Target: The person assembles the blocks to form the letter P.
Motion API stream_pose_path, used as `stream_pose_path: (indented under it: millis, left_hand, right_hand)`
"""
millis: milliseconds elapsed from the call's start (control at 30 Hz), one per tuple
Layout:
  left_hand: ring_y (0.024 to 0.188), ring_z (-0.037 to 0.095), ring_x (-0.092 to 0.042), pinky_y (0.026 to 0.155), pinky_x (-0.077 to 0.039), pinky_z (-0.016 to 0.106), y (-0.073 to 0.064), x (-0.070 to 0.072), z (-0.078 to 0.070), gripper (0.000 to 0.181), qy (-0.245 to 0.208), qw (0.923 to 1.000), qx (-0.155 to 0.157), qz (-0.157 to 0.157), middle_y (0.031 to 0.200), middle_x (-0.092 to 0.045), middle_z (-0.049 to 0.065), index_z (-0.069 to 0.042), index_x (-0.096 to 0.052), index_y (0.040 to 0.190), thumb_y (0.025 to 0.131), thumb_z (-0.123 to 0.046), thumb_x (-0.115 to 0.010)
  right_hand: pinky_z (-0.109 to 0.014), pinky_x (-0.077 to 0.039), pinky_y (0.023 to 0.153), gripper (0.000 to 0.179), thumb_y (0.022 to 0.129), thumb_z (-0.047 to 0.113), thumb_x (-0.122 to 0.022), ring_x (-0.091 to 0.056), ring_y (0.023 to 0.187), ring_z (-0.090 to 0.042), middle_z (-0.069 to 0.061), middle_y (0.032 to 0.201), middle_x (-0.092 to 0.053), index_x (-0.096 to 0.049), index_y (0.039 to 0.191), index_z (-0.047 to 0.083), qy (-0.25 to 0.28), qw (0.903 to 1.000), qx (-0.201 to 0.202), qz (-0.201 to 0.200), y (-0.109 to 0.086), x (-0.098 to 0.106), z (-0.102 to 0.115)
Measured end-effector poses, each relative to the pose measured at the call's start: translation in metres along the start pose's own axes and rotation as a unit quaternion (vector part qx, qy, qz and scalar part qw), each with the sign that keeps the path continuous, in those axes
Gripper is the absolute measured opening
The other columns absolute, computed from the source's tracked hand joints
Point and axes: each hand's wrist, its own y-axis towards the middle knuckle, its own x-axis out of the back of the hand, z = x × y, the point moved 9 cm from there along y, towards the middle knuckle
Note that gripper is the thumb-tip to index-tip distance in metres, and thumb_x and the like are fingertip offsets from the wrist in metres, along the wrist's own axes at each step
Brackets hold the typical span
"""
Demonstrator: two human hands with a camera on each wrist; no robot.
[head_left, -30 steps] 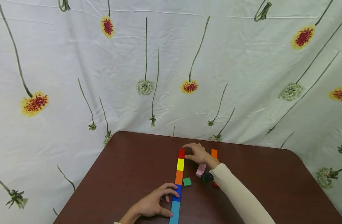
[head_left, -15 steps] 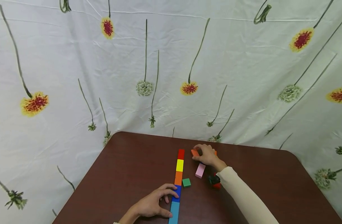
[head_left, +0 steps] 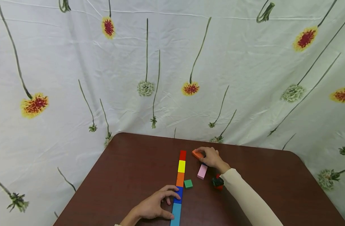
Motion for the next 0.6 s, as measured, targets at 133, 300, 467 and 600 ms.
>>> stream_pose_path:
  millis: [133, 300, 467, 600]
  left_hand:
    - [0.096, 0.012, -0.052, 0.079, -0.042, 0.022, -0.0002, 0.0002, 0.0004, 0.040, -0.002, 1.0000, 0.005, -0.001, 0.152, -0.038, 0.011, -0.015, -0.067, 0.124, 0.086, -0.017, -0.080]
    - [0.096, 0.012, -0.052, 0.079, -0.042, 0.022, -0.0004, 0.0001, 0.0005, 0.041, 0.001, 1.0000, 0.005, -0.003, 0.152, -0.038, 0.011, -0.015, -0.067, 0.124, 0.086, -0.018, -0.080]
    - [0.095, 0.013, -0.052, 0.078, -0.041, 0.022, -0.0005, -0.0002, -0.0001, 0.041, 0.002, 1.0000, 0.003, -0.002, 0.152, -0.038, 0.011, -0.015, -0.067, 0.124, 0.086, -0.018, -0.080]
    - [0.096, 0.013, -0.052, 0.078, -0.041, 0.022, -0.0005, -0.0003, -0.0003, 0.041, 0.003, 1.0000, 0.002, -0.002, 0.153, -0.038, 0.011, -0.015, -0.066, 0.125, 0.086, -0.018, -0.080]
  right_hand:
    - [-0.054, -0.034, 0.090, 0.037, 0.089, 0.012, -0.074, -0.056, 0.115, -0.036, -0.008, 0.123, -0.071, -0.069, 0.125, 0.013, -0.013, 0.9999, -0.003, -0.008, -0.0006, 0.0001, -0.0035]
    - [-0.048, -0.033, 0.084, 0.030, 0.088, 0.015, -0.076, -0.060, 0.112, -0.032, -0.008, 0.117, -0.073, -0.072, 0.118, 0.017, -0.030, 0.9992, 0.000, -0.026, -0.0015, 0.0030, -0.0042]
    - [-0.048, -0.035, 0.084, 0.026, 0.088, 0.015, -0.077, -0.061, 0.110, -0.032, -0.007, 0.115, -0.074, -0.073, 0.113, 0.017, -0.011, 0.9991, 0.011, -0.040, -0.0020, 0.0045, -0.0002]
    - [-0.043, -0.034, 0.078, 0.024, 0.089, 0.015, -0.076, -0.063, 0.106, -0.032, -0.008, 0.115, -0.074, -0.073, 0.113, 0.015, 0.004, 0.9986, 0.026, -0.045, -0.0022, 0.0036, 0.0049]
